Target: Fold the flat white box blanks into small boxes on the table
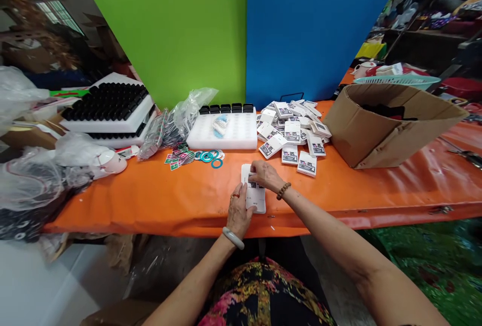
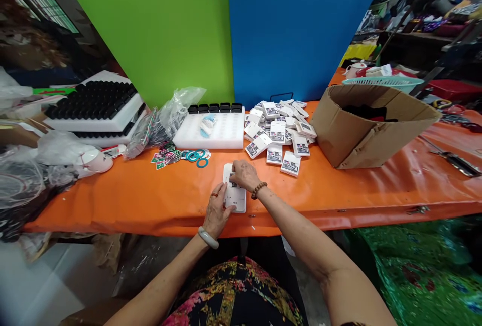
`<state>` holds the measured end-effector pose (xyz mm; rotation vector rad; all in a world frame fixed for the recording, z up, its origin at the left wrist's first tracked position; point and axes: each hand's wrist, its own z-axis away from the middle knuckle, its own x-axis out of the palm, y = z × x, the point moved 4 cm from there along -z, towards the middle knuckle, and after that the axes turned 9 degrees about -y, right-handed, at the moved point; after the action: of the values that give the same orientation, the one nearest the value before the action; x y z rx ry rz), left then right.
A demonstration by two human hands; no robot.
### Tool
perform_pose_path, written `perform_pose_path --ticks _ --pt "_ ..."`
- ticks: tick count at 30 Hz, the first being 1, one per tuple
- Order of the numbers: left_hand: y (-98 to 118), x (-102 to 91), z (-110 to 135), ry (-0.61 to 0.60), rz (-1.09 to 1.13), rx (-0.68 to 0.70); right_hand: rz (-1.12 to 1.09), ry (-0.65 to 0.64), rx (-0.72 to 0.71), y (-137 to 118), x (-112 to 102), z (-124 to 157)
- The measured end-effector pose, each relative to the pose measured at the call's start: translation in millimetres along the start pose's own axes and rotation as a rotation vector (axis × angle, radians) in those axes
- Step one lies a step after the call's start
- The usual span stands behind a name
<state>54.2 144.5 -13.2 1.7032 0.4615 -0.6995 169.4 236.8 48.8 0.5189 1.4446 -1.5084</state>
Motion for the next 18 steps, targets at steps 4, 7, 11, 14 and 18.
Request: perform_pose_path --ticks 4,7,11,14,18 --pt "11 -11.8 -5 0.087 0.057 0.014 -0.099 -0.031 -0.013 -2 -9 16" --pt "22 -22.6 -9 0.132 0.094 0.001 -0.168 -0.001 -0.018 -4 -15 37" --pt "32 -27.2 -8 0.147 0.189 -0.018 -0.536 -0.008 -0.055 0 -14 58" --pt "36 -22.5 -3 0.126 0.152 0.008 -0.906 -0.045 -0.101 5 -4 66" --pt "41 -13.6 5 -0.017 0.025 0.026 -1.173 -0.088 -0.104 12 11 76"
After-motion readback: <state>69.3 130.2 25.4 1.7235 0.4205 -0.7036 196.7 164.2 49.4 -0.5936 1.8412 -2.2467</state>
